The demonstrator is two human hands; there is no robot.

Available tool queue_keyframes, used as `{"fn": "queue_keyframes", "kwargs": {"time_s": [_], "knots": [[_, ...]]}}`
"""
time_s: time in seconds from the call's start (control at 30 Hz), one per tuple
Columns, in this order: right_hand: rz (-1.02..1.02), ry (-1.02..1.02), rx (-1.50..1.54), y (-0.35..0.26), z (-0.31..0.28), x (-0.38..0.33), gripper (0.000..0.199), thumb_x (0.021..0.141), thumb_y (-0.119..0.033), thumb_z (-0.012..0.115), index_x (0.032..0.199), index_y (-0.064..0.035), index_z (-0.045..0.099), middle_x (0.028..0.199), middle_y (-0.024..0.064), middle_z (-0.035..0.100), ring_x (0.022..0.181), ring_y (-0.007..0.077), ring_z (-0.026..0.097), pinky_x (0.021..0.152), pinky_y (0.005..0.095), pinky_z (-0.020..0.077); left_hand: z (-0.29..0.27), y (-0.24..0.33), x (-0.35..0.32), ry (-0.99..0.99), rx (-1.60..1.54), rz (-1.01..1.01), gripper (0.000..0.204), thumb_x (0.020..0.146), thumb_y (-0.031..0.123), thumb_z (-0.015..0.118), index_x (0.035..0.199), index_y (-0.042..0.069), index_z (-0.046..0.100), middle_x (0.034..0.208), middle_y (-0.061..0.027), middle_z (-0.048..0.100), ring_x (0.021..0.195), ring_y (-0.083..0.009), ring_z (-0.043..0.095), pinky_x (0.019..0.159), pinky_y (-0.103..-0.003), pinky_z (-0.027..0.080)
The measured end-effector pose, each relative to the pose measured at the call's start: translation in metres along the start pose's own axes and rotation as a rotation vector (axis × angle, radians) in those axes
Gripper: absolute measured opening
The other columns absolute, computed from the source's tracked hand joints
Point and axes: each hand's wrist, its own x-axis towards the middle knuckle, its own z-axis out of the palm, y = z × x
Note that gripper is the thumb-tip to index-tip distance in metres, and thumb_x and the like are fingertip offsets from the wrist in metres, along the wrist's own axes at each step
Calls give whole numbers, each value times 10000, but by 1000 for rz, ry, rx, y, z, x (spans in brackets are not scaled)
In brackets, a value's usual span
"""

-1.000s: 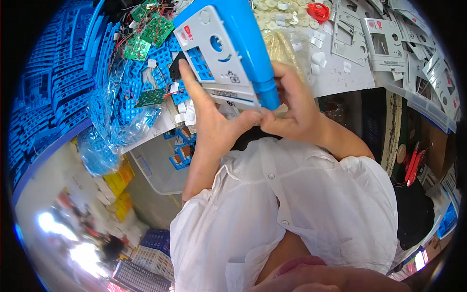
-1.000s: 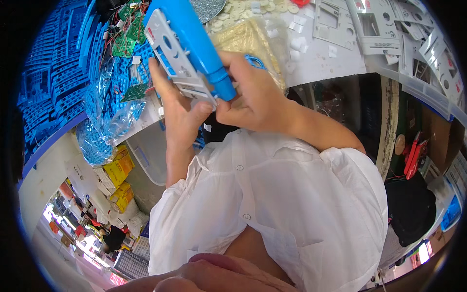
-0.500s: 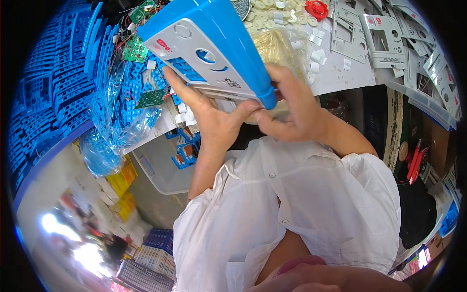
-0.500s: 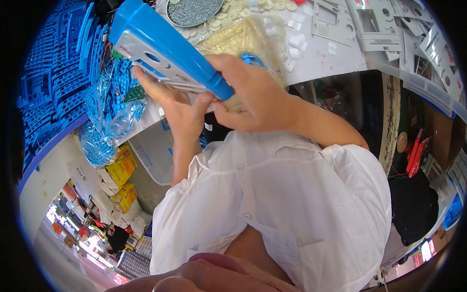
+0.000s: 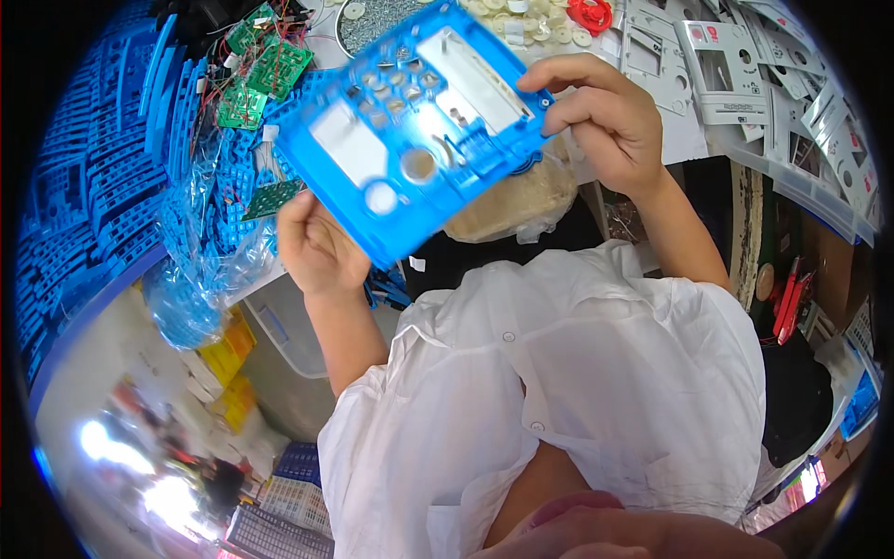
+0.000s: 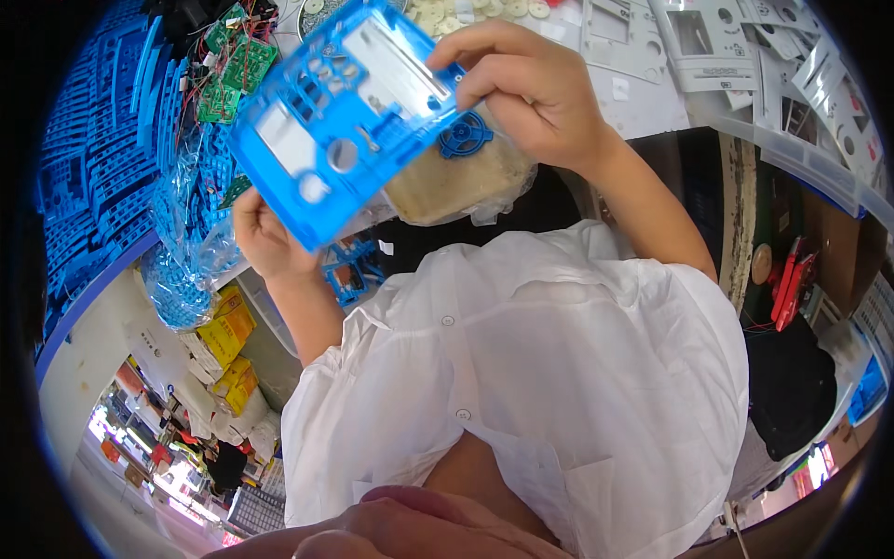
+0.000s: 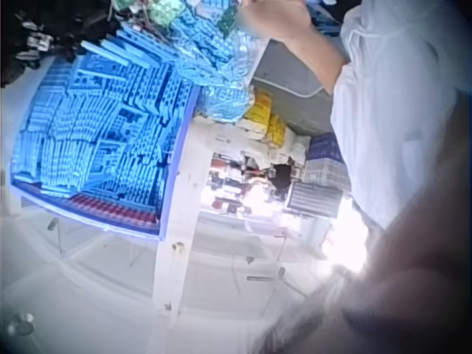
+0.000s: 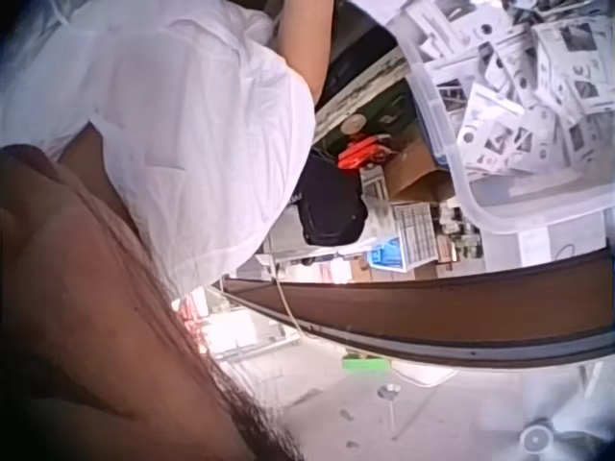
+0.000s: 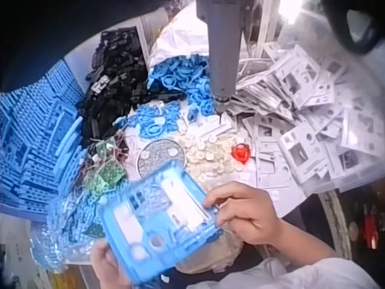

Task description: Assemble a blue plastic handheld toy by attaching components and using a heat tool.

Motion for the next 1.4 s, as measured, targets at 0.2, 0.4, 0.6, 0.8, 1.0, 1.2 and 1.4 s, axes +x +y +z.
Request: {"fn": "queue_keyframes", "kwargs": {"time_s": [0.2,0.4,0.6,0.8,1.0,1.2,1.4], "knots": [[-5,-167,137,9,-6,7,200,741,102,458,774,6,631,1195,232,666,1051,293,671,936,372,531,-17,5,0,-225,56,-167,908,997,693,385,1491,-68,422,1401,-244,593,1232,-371,622,1045,-501,503],[337,77,340,3,6,4,372,905,-104,545,1264,-11,579,1167,208,685,946,207,685,798,313,563,15,-22,-13,-43,761,-53,783,936,-14,640,1594,-53,217,1416,-205,572,1233,-274,628,1032,-400,508],[723,-59,-21,-32,23,-29,771,908,-179,746,1566,-106,352,745,118,654,599,180,623,576,301,463,16,-67,-27,101,1231,98,822,957,10,613,1616,-28,123,1172,-151,690,904,-133,671,732,-259,511],[518,-129,-385,-18,27,-32,594,940,-238,719,1476,-114,493,893,169,723,700,289,704,627,340,527,11,-73,-24,172,1648,169,815,942,153,684,1584,-51,225,601,-52,561,476,-139,532,469,-280,389],[423,-199,-607,-6,26,-25,413,979,-310,653,1344,-123,601,967,140,748,752,296,723,669,372,552,17,-69,-9,185,1848,201,760,939,176,692,1559,-46,311,583,-79,559,476,-176,542,473,-316,400],[432,-224,-609,-8,23,-25,472,940,-248,719,1384,-138,606,779,126,719,647,290,698,593,350,522,11,-70,-7,162,1855,201,728,939,173,697,1554,-22,360,557,-54,511,479,-125,469,495,-289,366],[400,-332,-748,-4,31,-22,342,972,-252,642,1290,-125,649,770,111,711,664,309,693,600,405,532,8,-72,-12,125,1890,307,677,903,148,729,1510,7,464,817,-103,582,717,-205,567,654,-326,450]]}}
